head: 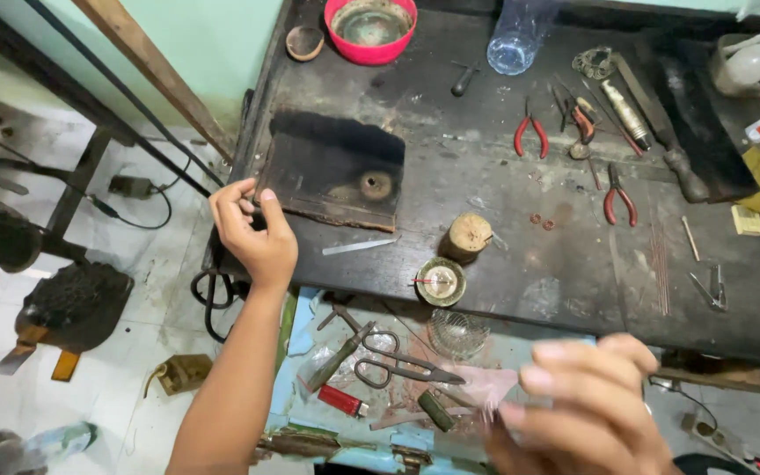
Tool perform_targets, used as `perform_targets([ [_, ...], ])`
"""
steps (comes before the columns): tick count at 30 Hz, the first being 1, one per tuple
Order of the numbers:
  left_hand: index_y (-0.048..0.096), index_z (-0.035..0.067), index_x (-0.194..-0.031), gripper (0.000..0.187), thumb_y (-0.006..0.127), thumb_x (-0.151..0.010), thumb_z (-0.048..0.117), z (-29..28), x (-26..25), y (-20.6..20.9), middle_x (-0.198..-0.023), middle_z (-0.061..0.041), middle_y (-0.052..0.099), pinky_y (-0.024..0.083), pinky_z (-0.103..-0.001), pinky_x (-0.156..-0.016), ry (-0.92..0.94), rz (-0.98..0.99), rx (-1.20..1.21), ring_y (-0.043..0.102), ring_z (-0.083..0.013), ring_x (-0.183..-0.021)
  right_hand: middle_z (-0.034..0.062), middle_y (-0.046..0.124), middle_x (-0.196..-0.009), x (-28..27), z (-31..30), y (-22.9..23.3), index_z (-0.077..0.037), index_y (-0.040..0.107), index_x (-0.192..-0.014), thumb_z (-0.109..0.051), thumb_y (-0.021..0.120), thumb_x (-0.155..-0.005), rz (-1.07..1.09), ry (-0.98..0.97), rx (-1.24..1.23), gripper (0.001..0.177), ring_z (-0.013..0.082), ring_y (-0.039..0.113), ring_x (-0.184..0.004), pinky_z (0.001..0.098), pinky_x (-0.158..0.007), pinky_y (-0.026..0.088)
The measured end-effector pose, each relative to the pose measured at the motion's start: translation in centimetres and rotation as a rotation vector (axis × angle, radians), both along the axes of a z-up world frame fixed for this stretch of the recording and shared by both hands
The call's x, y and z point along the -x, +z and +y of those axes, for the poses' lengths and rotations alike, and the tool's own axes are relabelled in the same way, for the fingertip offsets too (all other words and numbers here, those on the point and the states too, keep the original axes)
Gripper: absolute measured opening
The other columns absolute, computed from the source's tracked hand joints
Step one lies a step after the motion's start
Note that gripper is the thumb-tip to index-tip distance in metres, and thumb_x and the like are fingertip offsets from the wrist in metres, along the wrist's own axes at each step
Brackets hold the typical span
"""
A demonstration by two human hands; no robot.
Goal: Soldering and assembling small jewelry components using a blowtorch and hand tools
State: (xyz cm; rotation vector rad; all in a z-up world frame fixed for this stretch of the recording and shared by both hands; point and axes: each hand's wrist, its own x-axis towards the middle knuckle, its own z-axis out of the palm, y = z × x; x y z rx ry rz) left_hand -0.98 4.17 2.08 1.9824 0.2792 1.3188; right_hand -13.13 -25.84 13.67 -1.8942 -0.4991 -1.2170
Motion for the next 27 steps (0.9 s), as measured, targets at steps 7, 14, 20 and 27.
perform_targets([
  [7,0.057,0.001,-0.117,0.016,0.057,-0.102,0.008,-1.1,1.2,0.6,-0.104,-0.012,0.055,0.042,-0.033,-0.070,-0.210,-0.040,-0.090,0.051,-0.0219,-0.079,0.0261,0.069,-0.107,-6.5,-0.5,-6.3,0.007,0.060,-0.107,0.008,0.071,-0.097,0.319,0.274,-0.069,0.016,0.0345,0.074,-0.100,0.0396,-0.092,0.063],
  [14,0.071,0.003,-0.097,0.011,0.070,-0.088,0.009,-7.1,7.2,3.8,-0.081,-0.017,0.071,0.056,-0.047,-0.065,-1.106,0.616,-0.529,0.070,-0.0392,-0.074,0.0320,0.070,-0.106,-9.4,-3.7,-11.9,0.020,0.061,-0.117,0.018,0.074,-0.096,0.340,0.435,-0.361,0.025,0.0390,0.075,-0.095,0.0454,-0.086,0.063],
  [20,0.070,0.016,-0.098,0.015,0.059,-0.090,0.010,-7.8,12.3,-4.2,-0.088,-0.002,0.070,0.054,-0.036,-0.068,-0.887,0.939,-1.075,0.072,-0.0233,-0.080,0.0270,0.069,-0.110,-9.6,-4.2,-11.7,0.013,0.066,-0.116,0.016,0.076,-0.093,0.392,0.381,-0.496,0.025,0.0362,0.076,-0.097,0.0409,-0.087,0.065],
  [27,0.061,0.014,-0.092,0.009,0.052,-0.092,0.012,-7.6,13.0,-5.9,-0.081,-0.005,0.060,0.053,-0.036,-0.069,-0.845,0.825,-1.096,0.067,-0.0242,-0.080,0.0245,0.072,-0.111,-9.1,-3.8,-12.0,0.012,0.063,-0.121,0.016,0.076,-0.091,0.456,0.425,-0.594,0.033,0.0308,0.076,-0.097,0.0356,-0.086,0.066],
])
